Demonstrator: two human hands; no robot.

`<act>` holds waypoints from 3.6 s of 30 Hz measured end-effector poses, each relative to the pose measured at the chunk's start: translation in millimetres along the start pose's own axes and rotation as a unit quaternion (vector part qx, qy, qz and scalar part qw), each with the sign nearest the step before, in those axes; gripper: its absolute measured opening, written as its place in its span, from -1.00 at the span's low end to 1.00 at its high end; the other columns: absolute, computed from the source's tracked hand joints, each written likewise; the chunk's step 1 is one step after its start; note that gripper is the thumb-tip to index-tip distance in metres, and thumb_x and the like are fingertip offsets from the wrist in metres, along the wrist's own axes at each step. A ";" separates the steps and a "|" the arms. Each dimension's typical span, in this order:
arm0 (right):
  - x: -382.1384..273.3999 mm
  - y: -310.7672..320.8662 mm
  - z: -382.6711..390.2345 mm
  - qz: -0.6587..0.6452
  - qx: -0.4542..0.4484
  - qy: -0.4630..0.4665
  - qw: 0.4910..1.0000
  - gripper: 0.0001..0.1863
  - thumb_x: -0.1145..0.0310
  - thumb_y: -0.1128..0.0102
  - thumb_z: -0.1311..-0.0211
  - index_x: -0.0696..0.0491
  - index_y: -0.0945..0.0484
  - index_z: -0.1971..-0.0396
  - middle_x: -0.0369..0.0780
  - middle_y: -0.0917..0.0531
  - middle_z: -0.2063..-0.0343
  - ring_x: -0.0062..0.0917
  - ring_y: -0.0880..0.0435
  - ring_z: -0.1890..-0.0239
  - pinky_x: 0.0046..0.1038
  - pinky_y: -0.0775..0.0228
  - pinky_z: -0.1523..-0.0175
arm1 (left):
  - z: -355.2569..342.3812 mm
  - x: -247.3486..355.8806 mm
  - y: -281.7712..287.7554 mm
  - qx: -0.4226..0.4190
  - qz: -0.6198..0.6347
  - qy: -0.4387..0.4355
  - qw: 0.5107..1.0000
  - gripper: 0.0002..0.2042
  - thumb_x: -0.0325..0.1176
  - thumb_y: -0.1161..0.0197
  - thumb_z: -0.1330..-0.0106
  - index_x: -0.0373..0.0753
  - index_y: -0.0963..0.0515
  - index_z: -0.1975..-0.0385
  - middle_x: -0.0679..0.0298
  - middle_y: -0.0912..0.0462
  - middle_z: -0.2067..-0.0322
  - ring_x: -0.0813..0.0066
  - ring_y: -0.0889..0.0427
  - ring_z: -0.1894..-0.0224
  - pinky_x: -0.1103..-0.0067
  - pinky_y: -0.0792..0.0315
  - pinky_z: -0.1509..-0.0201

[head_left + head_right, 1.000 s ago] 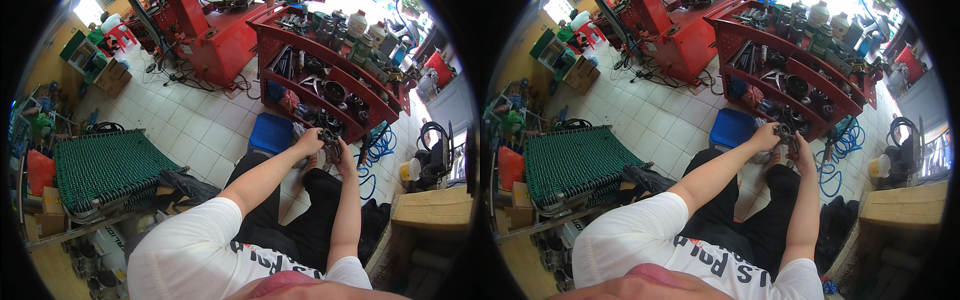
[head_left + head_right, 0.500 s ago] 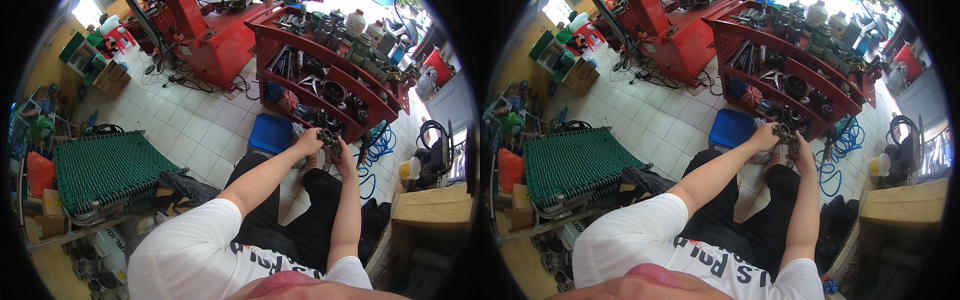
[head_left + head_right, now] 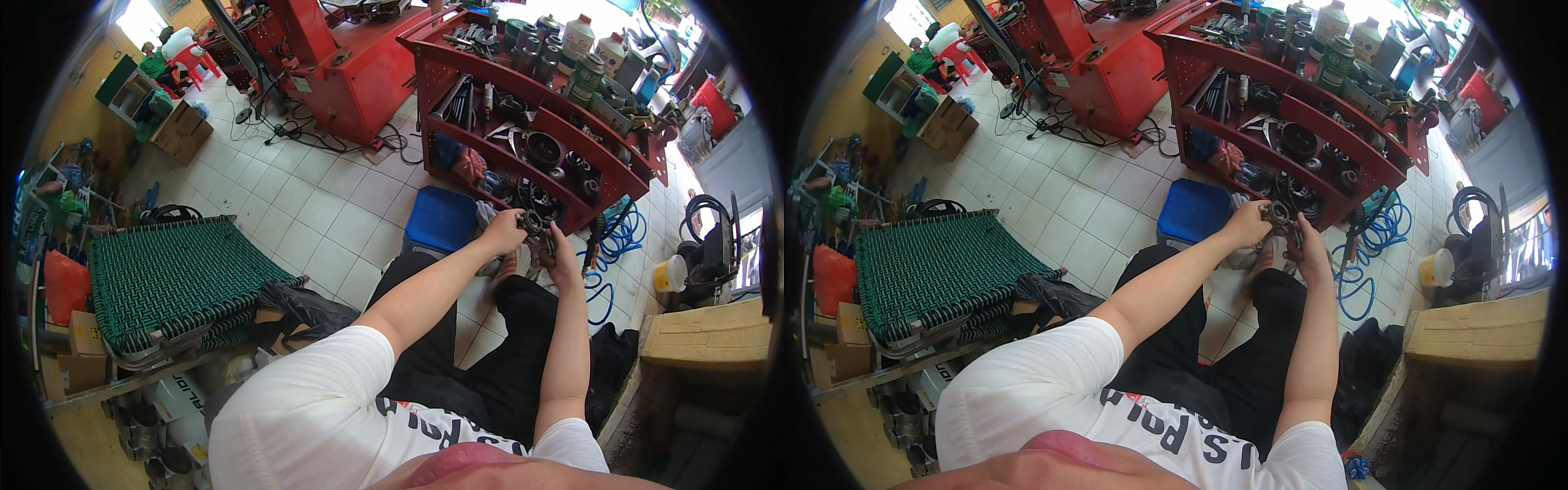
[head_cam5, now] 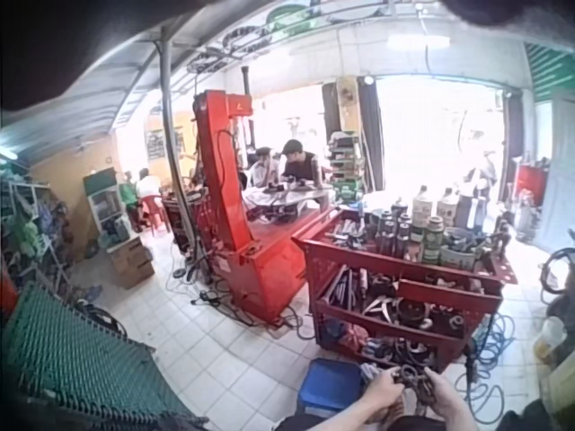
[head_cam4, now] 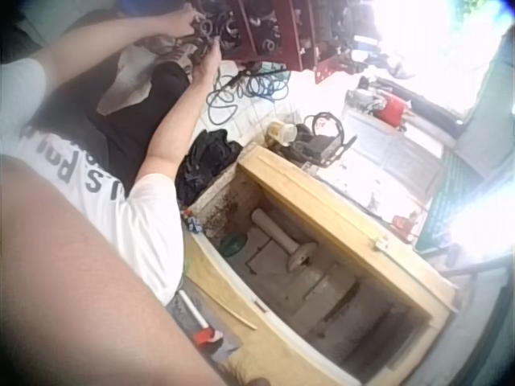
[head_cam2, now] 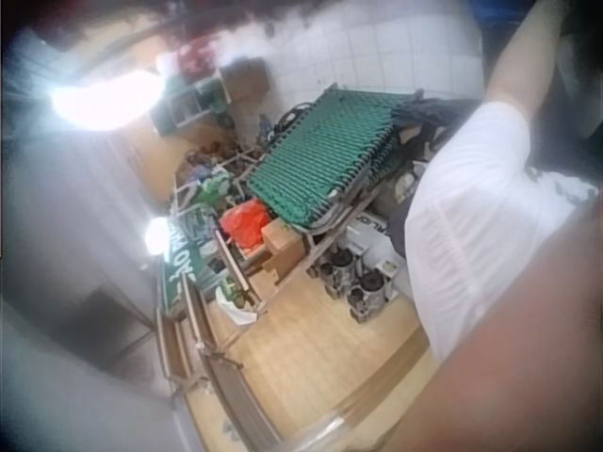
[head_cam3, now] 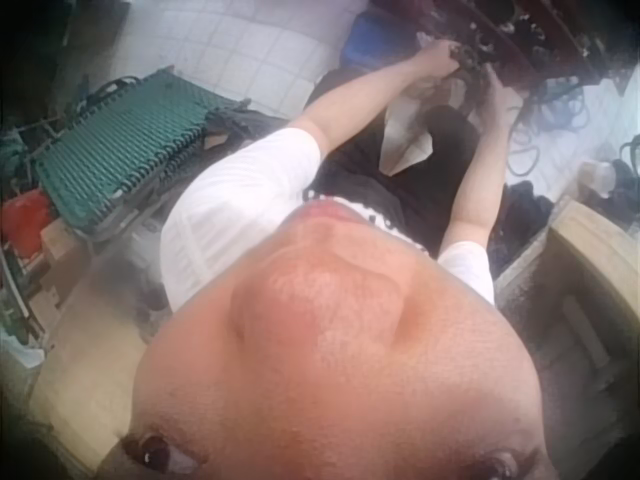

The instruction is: The person holds and turns a metal component by hand while sitting on the floor, placing it on a cloth and then picking up a separate metal rod.

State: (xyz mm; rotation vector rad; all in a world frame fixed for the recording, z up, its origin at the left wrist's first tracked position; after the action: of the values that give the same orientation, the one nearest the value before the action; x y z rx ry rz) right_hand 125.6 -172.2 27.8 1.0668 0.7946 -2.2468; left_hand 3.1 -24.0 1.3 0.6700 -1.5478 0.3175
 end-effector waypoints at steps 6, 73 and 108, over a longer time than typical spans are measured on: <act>0.2 -4.8 2.6 0.039 -0.002 0.023 0.999 -0.70 0.01 -0.14 -0.48 -0.04 -0.55 0.22 -0.39 -0.50 0.49 -0.66 -0.34 0.67 -0.39 -0.44 0.40 | 3.4 4.9 2.5 0.009 -0.025 0.003 1.000 -0.68 -0.52 -0.19 -0.12 -0.39 -0.63 0.09 0.00 -0.76 0.29 0.22 -0.74 0.20 0.41 -0.52 0.05; 2.3 0.3 -1.3 0.049 -0.039 0.075 0.995 -0.76 0.07 -0.15 -0.48 -0.08 -0.52 0.28 -0.47 -0.36 0.62 -0.70 -0.25 0.70 -0.46 -0.34 0.44 | 0.8 3.1 2.5 -0.004 0.005 0.037 0.999 -0.75 -0.48 -0.20 -0.16 -0.32 -0.65 0.16 0.05 -0.75 0.30 0.24 -0.72 0.21 0.40 -0.51 0.06; -1.8 -3.6 5.6 0.029 -0.030 0.097 0.994 -0.85 0.23 -0.18 -0.46 -0.05 -0.49 0.28 -0.51 -0.24 0.67 -0.75 -0.20 0.70 -0.52 -0.27 0.47 | 1.9 13.7 2.8 -0.001 0.007 0.029 1.000 -0.74 -0.50 -0.19 -0.15 -0.33 -0.66 0.16 0.08 -0.76 0.31 0.35 -0.71 0.24 0.43 -0.51 0.09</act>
State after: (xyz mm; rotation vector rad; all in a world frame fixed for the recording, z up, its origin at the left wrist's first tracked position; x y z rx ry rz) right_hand 121.4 -173.2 33.2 1.2752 0.8928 -2.0800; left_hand 0.4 -25.9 15.0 0.6426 -1.4979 0.3431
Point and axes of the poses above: each hand's wrist, its own z-axis away from the middle knuckle, its own y-axis out of the back of the hand, x = y × z, the point moved 1 cm from there along -z, towards the middle knuckle
